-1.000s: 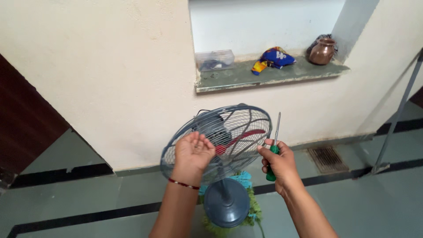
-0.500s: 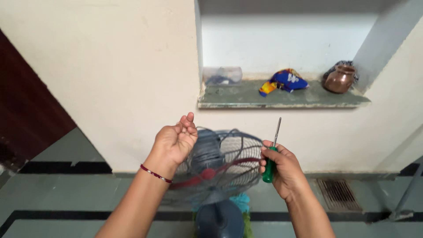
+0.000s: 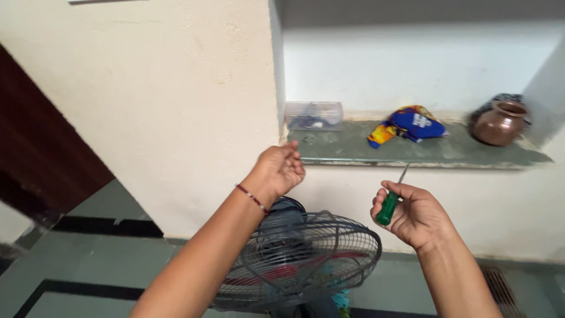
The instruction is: The person uses a green-handled screwdriver to loosen and remove screws from the front grille of a standing electric fan. They place the removed screws on a nearby shelf and continue unscrewing additional fasteners around the grille perimeter.
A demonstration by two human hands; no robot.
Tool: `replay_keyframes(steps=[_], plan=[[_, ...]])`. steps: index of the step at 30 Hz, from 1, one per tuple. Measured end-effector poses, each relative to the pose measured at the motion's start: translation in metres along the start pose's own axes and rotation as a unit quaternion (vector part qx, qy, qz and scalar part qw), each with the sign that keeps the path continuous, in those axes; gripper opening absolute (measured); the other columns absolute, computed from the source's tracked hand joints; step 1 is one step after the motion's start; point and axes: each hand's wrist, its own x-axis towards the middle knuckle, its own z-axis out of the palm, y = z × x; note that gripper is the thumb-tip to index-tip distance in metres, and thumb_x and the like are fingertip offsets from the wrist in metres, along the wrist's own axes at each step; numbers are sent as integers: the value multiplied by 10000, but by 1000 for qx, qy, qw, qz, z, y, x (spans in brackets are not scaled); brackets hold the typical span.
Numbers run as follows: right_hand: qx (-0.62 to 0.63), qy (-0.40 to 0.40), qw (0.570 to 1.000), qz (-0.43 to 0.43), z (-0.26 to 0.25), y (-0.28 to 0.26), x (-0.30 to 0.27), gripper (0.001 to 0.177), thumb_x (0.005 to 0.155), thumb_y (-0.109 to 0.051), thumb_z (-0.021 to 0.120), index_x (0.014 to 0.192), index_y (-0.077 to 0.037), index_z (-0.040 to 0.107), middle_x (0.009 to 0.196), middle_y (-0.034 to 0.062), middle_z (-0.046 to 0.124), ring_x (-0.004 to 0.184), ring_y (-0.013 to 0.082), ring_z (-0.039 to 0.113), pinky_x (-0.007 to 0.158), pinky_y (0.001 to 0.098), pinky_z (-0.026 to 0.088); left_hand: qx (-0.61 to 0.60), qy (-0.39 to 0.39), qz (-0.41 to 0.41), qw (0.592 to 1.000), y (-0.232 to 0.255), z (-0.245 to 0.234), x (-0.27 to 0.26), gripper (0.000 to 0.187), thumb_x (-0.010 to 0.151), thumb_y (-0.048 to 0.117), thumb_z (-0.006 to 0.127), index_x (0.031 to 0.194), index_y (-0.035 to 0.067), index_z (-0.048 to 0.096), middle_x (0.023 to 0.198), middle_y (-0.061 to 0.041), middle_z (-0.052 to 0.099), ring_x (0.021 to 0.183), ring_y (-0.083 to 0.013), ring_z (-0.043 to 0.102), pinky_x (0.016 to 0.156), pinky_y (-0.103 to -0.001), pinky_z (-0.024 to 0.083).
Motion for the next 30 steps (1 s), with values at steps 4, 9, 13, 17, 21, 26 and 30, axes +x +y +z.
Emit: replay_keyframes(steps=[4, 9, 13, 17, 21, 26, 30], plan=[[-25, -31, 997, 72, 4, -6, 46, 156, 943, -125, 630, 1052, -15, 608, 820, 82, 649, 718, 210, 640, 658, 371, 572, 197, -115, -98, 969, 8, 0, 32, 155, 1044, 83, 462, 1121, 30, 585, 774, -43, 557, 633, -126, 507, 569, -255, 493], [-74, -60, 990, 103, 8, -26, 112, 187, 956, -139, 621, 1115, -45, 596, 830, 78, 637, 737, 203, 641, 658, 369, 551, 351, -90, -164, 918, 24, -1, 69, 200, 1036, 84, 463, 1158, 12, 605, 774, -33, 581, 597, -114, 535, 538, -238, 518], [-107, -105, 976, 155, 10, -41, 162, 216, 949, -172, 620, 1140, -75, 590, 841, 54, 637, 729, 204, 641, 657, 383, 549, 342, -24, -141, 929, 21, 13, 103, 173, 1053, 25, 444, 1153, 3, 584, 843, -89, 621, 631, -146, 583, 600, -259, 565], [-147, -122, 968, 162, -3, -60, 206, 252, 939, -185, 625, 1168, -81, 608, 845, 48, 632, 735, 204, 634, 648, 390, 537, 408, -2, -70, 910, 7, 18, 148, 255, 1038, 62, 423, 1133, -23, 644, 924, -99, 681, 689, -135, 637, 665, -262, 603], [-149, -136, 963, 181, -26, -78, 240, 224, 935, -186, 654, 1132, -96, 597, 826, 39, 622, 733, 214, 632, 636, 400, 539, 414, 16, -54, 909, -16, 8, 200, 278, 964, -104, 452, 1128, -51, 670, 995, -129, 713, 801, -154, 709, 737, -276, 636], [-148, -112, 962, 200, -52, -97, 268, 172, 891, -183, 651, 1053, -127, 633, 776, 30, 632, 688, 205, 626, 602, 394, 529, 449, 88, -15, 889, -47, 6, 262, 158, 947, -105, 531, 1025, -104, 668, 916, -188, 709, 838, -288, 747, 750, -358, 652], [-139, -100, 960, 223, -77, -105, 288, 135, 901, -207, 690, 953, -108, 614, 755, 30, 621, 676, 201, 622, 588, 387, 529, 754, 223, 94, 611, -72, 12, 312, 183, 888, 78, 656, 916, -64, 768, 883, -222, 751, 883, -338, 763, 813, -387, 601]])
